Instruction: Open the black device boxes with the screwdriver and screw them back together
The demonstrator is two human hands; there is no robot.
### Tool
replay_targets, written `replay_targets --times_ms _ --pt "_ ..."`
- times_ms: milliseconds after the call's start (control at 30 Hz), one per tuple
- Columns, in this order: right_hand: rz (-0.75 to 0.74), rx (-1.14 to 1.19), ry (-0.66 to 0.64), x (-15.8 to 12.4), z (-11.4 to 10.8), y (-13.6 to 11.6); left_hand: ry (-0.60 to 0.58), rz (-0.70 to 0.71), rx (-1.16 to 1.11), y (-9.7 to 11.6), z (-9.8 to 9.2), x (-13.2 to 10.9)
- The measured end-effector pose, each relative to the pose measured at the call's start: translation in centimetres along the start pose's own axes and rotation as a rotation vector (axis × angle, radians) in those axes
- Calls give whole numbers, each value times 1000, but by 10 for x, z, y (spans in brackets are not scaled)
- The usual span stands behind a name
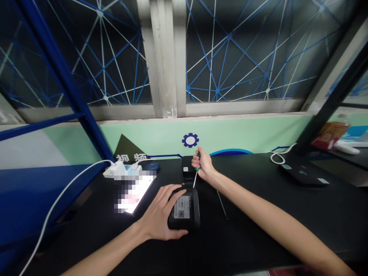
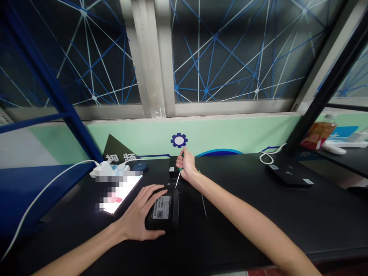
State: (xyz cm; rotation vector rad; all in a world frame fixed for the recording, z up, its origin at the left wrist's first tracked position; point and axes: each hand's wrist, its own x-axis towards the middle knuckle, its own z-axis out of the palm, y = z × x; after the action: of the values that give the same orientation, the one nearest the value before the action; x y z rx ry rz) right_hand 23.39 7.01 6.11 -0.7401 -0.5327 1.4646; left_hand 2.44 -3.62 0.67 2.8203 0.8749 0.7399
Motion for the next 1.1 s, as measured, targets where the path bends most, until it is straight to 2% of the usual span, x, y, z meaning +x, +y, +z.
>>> replay_targets --times_ms 233,433,1100 --pt "20 -16 4 0 0 1 6 24 -2 -1 1 -1" --pt "-30 -31 -5 -4 0 4 -13 17 -17 -2 0 0" --pt "-162 -138 -50 -2 -5 17 -195 -104 -76 -2 -1 6"
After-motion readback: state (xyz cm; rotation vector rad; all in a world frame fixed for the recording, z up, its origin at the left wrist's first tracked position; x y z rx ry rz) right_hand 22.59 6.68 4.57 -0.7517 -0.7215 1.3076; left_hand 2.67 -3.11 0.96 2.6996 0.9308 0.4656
